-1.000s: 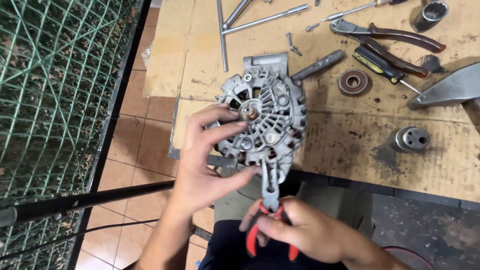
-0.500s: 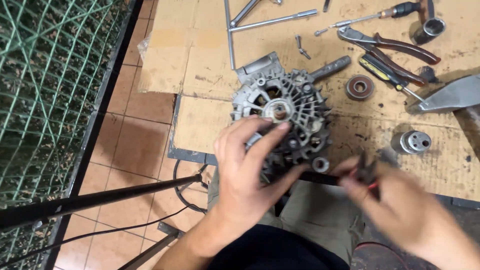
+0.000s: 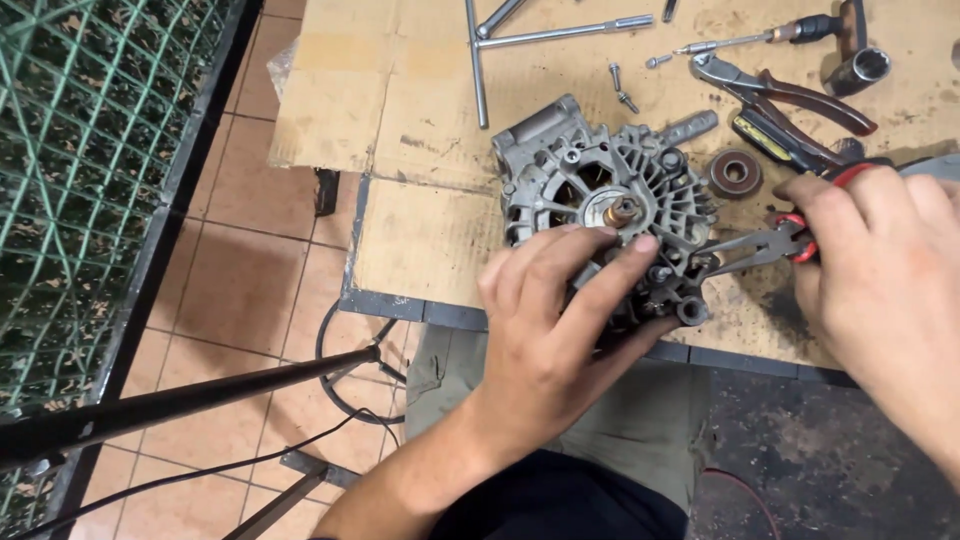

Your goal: The person sits at a workbench and uses pliers to manipulate and remove small components from a disassembled mechanical part, likely an alternator. The person rotates the part and uses the pliers to grip and pull out internal pieces.

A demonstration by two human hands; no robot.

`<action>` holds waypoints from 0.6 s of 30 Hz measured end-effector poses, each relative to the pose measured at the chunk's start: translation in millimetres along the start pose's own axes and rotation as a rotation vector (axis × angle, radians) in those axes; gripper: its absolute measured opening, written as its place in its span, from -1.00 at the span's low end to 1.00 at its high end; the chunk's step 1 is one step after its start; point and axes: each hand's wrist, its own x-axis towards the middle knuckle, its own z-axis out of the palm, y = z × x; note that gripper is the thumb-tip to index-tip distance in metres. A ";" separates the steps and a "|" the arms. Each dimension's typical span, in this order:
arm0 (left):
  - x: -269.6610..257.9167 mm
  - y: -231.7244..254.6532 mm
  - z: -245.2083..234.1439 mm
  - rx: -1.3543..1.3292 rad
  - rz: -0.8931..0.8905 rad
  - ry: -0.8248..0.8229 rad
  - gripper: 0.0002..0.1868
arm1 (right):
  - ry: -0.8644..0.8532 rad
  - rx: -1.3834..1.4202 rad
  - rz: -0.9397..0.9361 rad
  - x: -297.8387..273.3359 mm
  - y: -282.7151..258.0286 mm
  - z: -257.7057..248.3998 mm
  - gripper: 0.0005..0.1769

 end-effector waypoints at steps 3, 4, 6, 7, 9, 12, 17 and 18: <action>-0.5 -1.3 2.0 -0.013 0.006 0.004 -0.32 | -0.002 0.112 0.026 -2.8 0.3 2.1 -0.36; -0.6 -1.3 1.4 -0.016 0.004 0.005 -0.32 | -0.005 0.109 0.024 -3.7 -1.4 1.1 -0.36; 0.6 -1.7 1.0 -0.015 0.013 0.006 -0.35 | -0.046 0.095 0.054 -4.5 -3.8 -0.3 -0.35; 0.9 -1.6 1.0 -0.015 0.009 0.008 -0.35 | -0.046 0.094 0.050 -5.8 -4.7 -1.3 -0.35; 1.3 -1.4 0.7 -0.020 0.012 0.016 -0.39 | -0.019 0.192 0.066 -7.8 -6.7 -3.0 -0.40; 0.9 -1.5 2.2 -0.015 0.014 0.019 -0.40 | -0.022 0.183 0.040 -6.1 -6.8 -6.8 -0.38; 3.3 -1.2 0.2 -0.016 0.017 0.023 -0.44 | -0.056 0.060 0.036 -7.6 -2.3 -10.6 -0.34; 3.6 -1.1 -0.4 -0.013 0.019 0.022 -0.45 | -0.050 -0.033 0.046 -9.0 -0.5 -9.1 -0.31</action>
